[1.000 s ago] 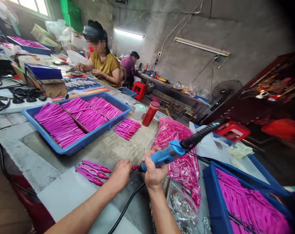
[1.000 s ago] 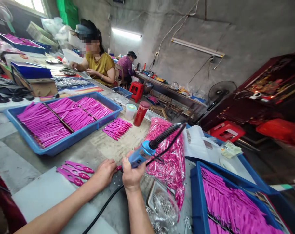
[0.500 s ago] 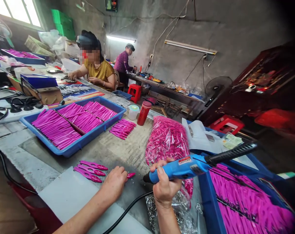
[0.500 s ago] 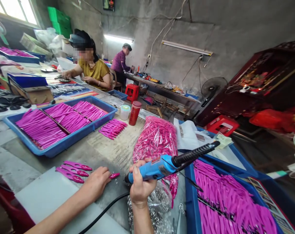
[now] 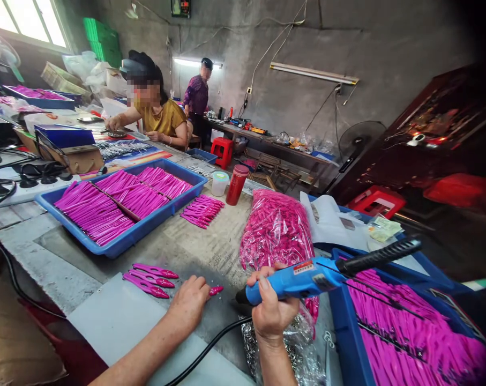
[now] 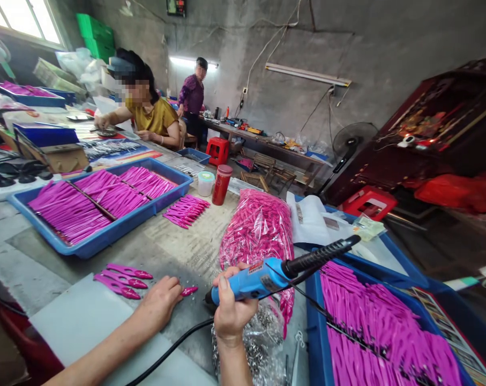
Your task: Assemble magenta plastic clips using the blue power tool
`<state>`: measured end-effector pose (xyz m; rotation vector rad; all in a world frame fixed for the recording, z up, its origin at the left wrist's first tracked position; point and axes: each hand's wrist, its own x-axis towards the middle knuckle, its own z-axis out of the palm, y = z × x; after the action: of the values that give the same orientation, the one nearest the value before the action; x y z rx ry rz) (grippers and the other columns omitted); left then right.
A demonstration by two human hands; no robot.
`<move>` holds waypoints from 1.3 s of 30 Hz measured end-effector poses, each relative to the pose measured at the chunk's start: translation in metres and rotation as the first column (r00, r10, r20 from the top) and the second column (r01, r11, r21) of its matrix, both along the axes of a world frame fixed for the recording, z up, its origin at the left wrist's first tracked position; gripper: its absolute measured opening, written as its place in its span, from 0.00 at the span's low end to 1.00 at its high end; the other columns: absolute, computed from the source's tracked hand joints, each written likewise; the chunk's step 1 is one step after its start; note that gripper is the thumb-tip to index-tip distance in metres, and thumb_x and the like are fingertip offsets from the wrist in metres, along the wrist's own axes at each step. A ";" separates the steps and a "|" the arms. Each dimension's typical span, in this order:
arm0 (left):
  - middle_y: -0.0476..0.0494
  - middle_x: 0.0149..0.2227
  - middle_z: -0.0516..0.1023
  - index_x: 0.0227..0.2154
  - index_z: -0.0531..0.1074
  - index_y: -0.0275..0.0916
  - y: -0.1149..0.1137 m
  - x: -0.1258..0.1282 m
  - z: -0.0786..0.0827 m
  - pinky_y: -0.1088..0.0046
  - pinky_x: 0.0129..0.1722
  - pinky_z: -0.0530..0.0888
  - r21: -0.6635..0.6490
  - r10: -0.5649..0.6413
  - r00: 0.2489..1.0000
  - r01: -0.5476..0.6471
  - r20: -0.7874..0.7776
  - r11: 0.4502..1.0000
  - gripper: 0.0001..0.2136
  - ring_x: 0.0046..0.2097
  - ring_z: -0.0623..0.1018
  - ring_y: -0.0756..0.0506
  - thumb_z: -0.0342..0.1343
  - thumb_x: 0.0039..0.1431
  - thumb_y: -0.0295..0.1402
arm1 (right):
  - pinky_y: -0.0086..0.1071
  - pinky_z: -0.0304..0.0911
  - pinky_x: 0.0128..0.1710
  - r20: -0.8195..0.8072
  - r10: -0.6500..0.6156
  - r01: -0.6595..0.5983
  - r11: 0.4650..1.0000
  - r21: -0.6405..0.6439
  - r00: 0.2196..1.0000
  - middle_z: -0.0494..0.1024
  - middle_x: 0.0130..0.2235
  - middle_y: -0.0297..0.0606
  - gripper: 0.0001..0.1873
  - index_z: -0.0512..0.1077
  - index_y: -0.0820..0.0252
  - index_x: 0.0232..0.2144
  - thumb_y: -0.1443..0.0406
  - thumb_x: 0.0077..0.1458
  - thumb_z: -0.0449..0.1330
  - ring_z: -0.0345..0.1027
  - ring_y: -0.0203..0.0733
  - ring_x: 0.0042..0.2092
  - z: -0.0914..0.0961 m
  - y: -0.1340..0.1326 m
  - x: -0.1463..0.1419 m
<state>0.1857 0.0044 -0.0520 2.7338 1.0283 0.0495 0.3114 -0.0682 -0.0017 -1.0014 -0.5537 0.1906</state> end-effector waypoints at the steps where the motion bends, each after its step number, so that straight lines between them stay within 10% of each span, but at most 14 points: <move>1: 0.45 0.32 0.72 0.29 0.72 0.38 0.000 0.001 0.001 0.71 0.34 0.64 -0.004 0.004 1.000 -0.004 -0.010 1.000 0.11 0.37 0.69 0.45 0.45 0.61 0.28 | 0.31 0.60 0.25 -0.002 0.002 -0.002 1.000 0.000 1.000 0.68 0.24 0.28 0.20 0.60 0.60 0.39 0.64 0.43 0.61 0.64 0.35 0.22 0.000 0.000 -0.001; 39: 0.46 0.26 0.69 0.23 0.70 0.39 0.007 -0.005 -0.017 0.73 0.32 0.64 0.047 0.047 0.959 -0.062 0.280 0.997 0.14 0.32 0.69 0.47 0.43 0.60 0.31 | 0.31 0.61 0.24 0.008 0.040 -0.040 0.999 0.012 0.999 0.67 0.25 0.28 0.16 0.60 0.59 0.37 0.64 0.45 0.60 0.64 0.33 0.21 0.005 0.000 -0.010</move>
<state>0.1804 0.0118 -0.0685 2.6444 1.0323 0.4652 0.3011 -0.0680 0.0035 -0.9804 -0.5818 0.2189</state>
